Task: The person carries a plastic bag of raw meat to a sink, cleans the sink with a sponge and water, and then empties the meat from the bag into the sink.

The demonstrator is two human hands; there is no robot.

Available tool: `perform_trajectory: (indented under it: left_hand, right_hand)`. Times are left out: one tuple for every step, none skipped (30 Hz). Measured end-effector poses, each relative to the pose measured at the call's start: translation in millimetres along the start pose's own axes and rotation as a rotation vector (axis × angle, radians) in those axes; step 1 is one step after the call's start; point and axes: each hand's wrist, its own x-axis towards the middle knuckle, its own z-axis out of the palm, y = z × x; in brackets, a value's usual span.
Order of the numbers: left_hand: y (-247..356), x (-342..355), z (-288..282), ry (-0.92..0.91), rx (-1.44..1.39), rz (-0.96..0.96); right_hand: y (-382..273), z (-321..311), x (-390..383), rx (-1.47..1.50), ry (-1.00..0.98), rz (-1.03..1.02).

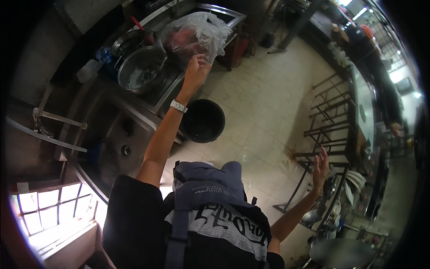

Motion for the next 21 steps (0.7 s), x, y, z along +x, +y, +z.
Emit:
perform_trajectory:
  left_hand:
    - [-5.4,18.3,8.0,0.053,0.094,0.0]
    - [-12.7,35.8,12.4,0.107,0.184,-0.001]
    - [-21.5,51.3,14.9,0.164,0.263,0.004]
    - [-31.6,63.8,15.3,0.211,0.327,-0.014]
    - [-43.0,72.3,17.1,0.296,0.442,-0.004]
    - [-53.4,81.6,19.0,0.383,0.547,0.01]
    - [-62.6,92.0,20.8,0.469,0.639,0.009]
    - [-71.7,99.1,21.8,0.506,0.706,-0.016]
    - [-79.6,106.1,23.6,0.568,0.711,-0.113]
    - [-86.7,110.6,23.8,0.589,0.669,-0.235]
    - [-92.9,115.3,22.7,0.62,0.625,-0.349]
    - [-98.8,118.0,21.3,0.649,0.579,-0.419]
    - [-104.0,119.9,19.5,0.686,0.538,-0.463]
    - [-108.8,119.0,18.0,0.722,0.502,-0.5]
    - [-112.6,118.3,15.5,0.731,0.445,-0.565]
    - [-116.1,115.5,16.1,0.755,0.377,-0.616]
    - [-117.6,114.4,15.9,0.788,0.284,-0.702]
    - [-117.6,110.6,19.8,0.806,0.17,-0.695]
    - [-115.1,110.6,24.8,0.863,0.258,-0.668]
    - [-109.0,111.0,30.0,0.888,0.354,-0.657]
    - [-100.1,115.5,36.5,0.913,0.436,-0.664]
  right_hand:
    - [18.8,1.9,22.6,0.012,-0.02,0.011]
    - [36.8,4.3,46.1,0.027,-0.038,0.041]
    - [53.9,7.1,71.9,0.034,-0.086,0.017]
    - [69.1,10.2,99.8,0.046,-0.135,0.012]
    - [83.1,13.6,126.9,0.078,-0.186,-0.026]
    - [93.8,18.2,158.9,0.104,-0.228,0.006]
    - [101.8,23.8,191.0,0.124,-0.249,-0.033]
    - [107.3,27.2,223.6,0.135,-0.264,-0.032]
    - [108.4,30.1,257.9,0.142,-0.278,-0.014]
    - [106.1,35.6,292.0,0.124,-0.288,-0.071]
    - [100.1,45.7,326.3,0.101,-0.319,-0.111]
    - [89.6,58.9,362.2,0.094,-0.347,-0.173]
    - [75.4,77.6,395.5,0.096,-0.372,-0.232]
    - [58.4,98.4,425.0,0.115,-0.436,-0.268]
    - [39.3,121.6,449.1,0.126,-0.507,-0.298]
    - [19.9,147.2,467.5,0.156,-0.582,-0.349]
    - [-1.9,175.6,483.5,0.195,-0.657,-0.405]
    - [-24.8,206.2,494.7,0.239,-0.744,-0.474]
    - [-47.1,235.4,501.7,0.282,-0.836,-0.499]
    - [-69.0,260.7,505.9,0.309,-0.868,-0.673]
    - [-90.2,284.1,508.9,0.34,-0.902,-0.803]
